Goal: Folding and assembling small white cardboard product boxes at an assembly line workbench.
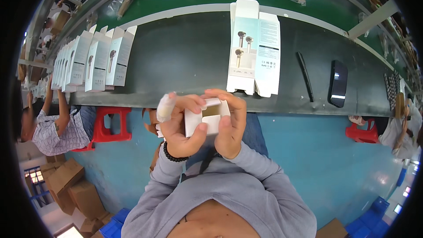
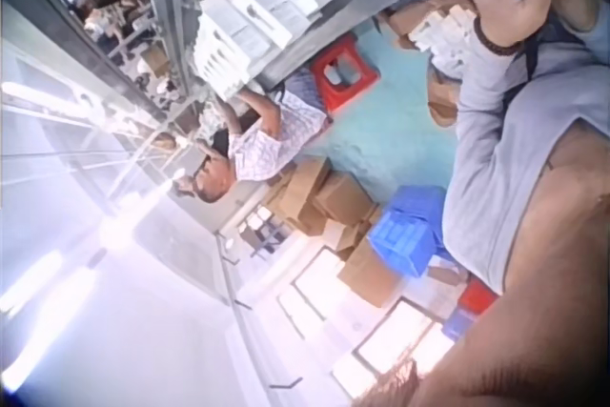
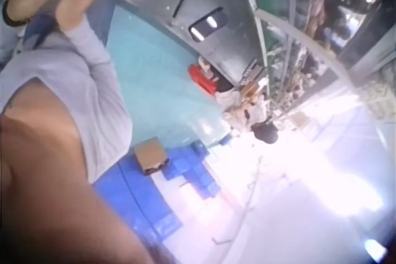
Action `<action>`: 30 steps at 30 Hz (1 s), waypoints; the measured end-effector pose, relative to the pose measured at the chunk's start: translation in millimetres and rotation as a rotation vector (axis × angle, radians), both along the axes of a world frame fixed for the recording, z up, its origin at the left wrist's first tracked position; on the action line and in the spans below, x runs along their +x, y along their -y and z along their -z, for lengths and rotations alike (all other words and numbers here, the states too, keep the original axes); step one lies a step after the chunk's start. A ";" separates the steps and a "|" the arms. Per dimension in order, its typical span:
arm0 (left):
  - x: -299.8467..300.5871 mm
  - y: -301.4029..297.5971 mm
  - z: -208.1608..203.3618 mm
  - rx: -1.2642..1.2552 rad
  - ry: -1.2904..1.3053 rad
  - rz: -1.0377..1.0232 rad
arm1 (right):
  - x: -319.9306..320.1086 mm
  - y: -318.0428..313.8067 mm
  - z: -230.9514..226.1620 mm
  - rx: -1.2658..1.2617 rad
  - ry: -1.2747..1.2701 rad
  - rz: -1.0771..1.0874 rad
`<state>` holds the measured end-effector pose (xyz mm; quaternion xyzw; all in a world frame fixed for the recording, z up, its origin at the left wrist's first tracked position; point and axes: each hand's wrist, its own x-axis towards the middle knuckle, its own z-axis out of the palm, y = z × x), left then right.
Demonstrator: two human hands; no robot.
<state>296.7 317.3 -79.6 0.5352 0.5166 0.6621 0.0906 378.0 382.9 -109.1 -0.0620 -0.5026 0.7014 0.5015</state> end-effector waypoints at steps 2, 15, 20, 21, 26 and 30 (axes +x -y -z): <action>-2.6 0.5 0.2 0.028 -0.046 0.035 | 0.9 1.2 3.9 -0.025 -0.049 0.009; -11.7 14.6 -20.6 -0.038 -0.487 -0.139 | 7.8 -14.1 -17.1 0.014 0.251 -0.343; -11.4 13.8 -12.9 0.007 -0.420 -0.127 | 4.8 -13.7 -9.1 0.048 0.259 -0.349; -11.3 13.0 -11.7 0.072 -0.345 -0.119 | 4.2 -13.0 -8.4 0.016 0.249 -0.357; -18.2 20.8 -22.7 0.023 -0.345 -0.190 | 0.1 -6.2 -0.2 0.085 0.104 -0.397; -35.9 27.8 -73.4 -0.326 -0.232 -0.097 | 8.4 -18.7 -3.1 0.401 0.463 -0.321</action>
